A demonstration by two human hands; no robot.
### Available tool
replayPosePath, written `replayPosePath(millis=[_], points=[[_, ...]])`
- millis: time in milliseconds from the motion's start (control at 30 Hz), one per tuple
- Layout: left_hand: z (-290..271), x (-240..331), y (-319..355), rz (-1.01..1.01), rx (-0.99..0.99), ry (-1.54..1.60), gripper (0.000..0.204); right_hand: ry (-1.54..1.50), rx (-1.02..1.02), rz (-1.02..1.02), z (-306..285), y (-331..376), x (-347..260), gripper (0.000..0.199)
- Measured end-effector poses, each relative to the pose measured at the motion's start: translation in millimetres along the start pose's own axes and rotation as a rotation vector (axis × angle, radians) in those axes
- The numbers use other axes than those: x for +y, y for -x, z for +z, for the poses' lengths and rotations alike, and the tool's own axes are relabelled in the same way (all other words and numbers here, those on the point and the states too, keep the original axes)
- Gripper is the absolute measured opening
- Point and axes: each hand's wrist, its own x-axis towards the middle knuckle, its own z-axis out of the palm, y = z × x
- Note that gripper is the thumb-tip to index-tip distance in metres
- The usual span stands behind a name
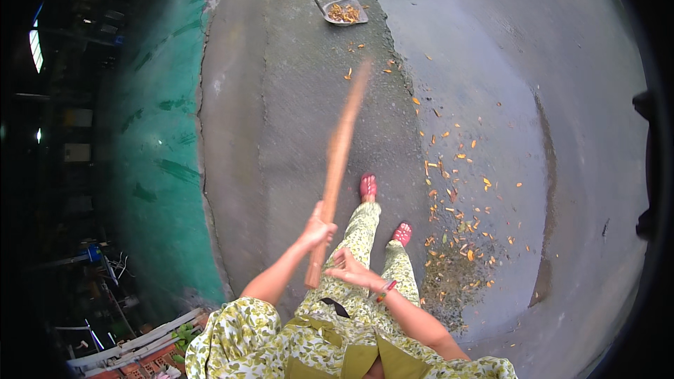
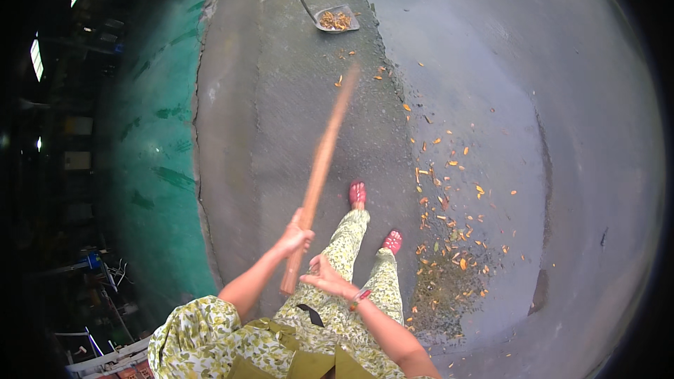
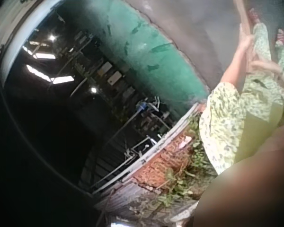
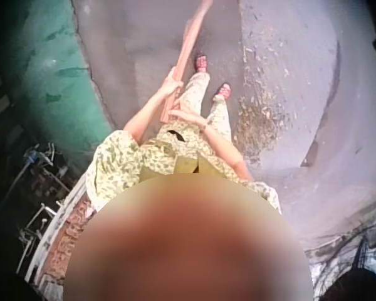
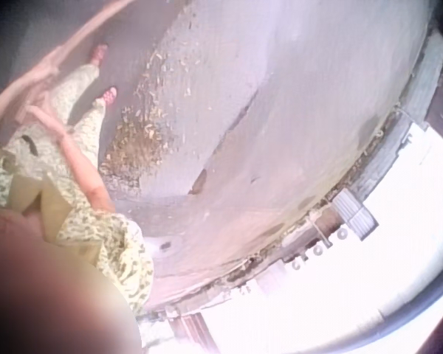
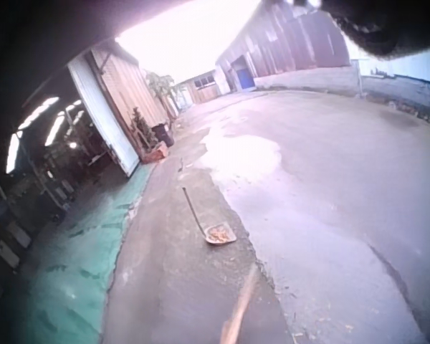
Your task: The person sweeps scattered dry leaves on a paved outdoor surface using a traditional straw broom and a dustpan. They gather the leaves into piles and sweep them into the dustpan, repeating the process across the area.
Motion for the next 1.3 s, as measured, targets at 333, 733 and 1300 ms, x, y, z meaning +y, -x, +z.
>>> replayPosePath(millis=[333,733,1300], points=[[-157.4,57.4,-330.2,-0.062,-0.106,0.688,0.016,-1.07,1.392,-0.246,-213.8,97.5,25.3,0.015],[78.6,210.3,-282.4,-0.008,-0.577,-0.573,0.104,-0.946,0.791,0.18,-146.9,-42.5,-75.1,0.007],[-278.9,242.0,-347.4,-0.133,0.307,0.359,0.064,-0.298,1.02,0.483,-334.5,-14.9,-57.4,0.011]])
